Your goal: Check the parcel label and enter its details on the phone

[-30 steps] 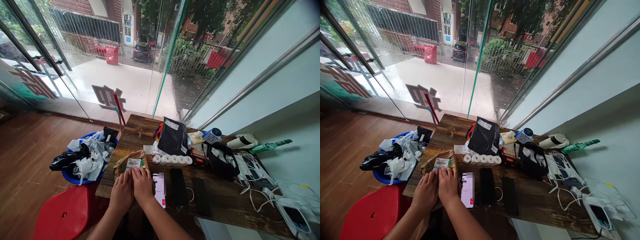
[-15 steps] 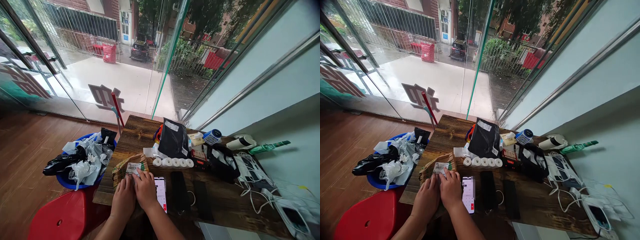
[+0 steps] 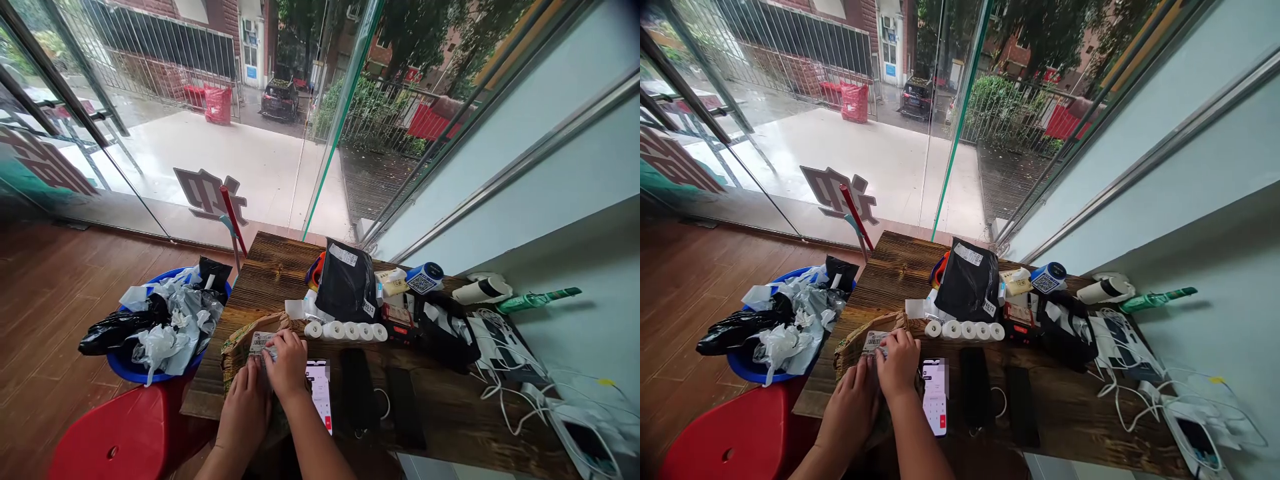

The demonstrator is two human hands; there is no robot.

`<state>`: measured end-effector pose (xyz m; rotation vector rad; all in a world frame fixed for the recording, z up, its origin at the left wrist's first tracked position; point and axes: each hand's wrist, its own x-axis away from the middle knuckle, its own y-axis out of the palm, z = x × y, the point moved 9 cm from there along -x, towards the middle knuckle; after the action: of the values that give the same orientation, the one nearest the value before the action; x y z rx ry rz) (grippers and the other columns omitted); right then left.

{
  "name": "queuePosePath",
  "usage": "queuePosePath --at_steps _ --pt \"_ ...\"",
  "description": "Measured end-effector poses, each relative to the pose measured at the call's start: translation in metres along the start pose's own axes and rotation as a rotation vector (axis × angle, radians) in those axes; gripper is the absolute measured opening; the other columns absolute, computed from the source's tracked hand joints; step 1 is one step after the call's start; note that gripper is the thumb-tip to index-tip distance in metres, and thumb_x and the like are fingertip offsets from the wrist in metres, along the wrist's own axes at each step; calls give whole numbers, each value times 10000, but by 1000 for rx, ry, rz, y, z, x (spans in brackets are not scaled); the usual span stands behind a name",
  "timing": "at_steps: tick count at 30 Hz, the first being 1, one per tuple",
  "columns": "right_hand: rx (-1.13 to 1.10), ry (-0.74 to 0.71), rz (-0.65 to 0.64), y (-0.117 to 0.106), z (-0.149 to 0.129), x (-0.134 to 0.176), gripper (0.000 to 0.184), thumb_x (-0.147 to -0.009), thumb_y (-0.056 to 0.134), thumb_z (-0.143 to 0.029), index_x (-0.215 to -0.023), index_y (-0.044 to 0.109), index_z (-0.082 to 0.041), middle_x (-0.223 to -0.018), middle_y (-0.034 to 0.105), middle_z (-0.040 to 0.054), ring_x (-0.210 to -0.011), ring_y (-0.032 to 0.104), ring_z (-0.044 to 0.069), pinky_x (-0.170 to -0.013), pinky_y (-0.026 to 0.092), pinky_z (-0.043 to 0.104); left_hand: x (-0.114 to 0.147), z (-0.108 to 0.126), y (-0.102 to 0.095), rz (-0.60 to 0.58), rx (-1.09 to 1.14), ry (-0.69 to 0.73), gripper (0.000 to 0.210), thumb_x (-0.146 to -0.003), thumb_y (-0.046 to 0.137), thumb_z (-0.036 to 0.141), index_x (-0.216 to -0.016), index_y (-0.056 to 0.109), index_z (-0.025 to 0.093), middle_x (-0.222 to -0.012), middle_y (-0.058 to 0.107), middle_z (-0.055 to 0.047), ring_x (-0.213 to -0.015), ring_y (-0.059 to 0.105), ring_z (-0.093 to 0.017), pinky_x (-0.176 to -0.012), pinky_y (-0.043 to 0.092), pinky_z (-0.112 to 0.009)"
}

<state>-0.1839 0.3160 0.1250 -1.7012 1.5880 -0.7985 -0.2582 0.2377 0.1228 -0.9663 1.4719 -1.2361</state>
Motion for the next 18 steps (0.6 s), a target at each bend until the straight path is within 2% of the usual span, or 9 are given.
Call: queuePosePath --at_steps 8,14,18 --pt "-22 -20 -14 -2 -2 -1 91 -752 682 -207 -822 646 -253 -925 622 2 -909 541 197 -773 333 346 -7 -3 -7 -38 18 -29 464 -747 479 159 -1169 594 3 -1097 640 -201 -949 545 -286 -839 477 -410" --pt "-70 -49 9 -2 -6 -2 91 -746 678 -205 -827 657 -242 -930 626 25 -914 545 224 -783 358 369 -3 -5 -7 -58 31 -20 458 -776 465 130 -1211 579 42 -1175 616 -195 -984 535 -282 -858 465 -405" --pt "-156 -112 44 -11 -1 1 86 -760 659 -197 -829 664 -248 -923 635 15 -914 570 210 -801 405 352 -2 -6 -12 -88 38 -28 491 -768 481 137 -1250 556 74 -1202 591 -204 -987 521 -292 -848 462 -413"
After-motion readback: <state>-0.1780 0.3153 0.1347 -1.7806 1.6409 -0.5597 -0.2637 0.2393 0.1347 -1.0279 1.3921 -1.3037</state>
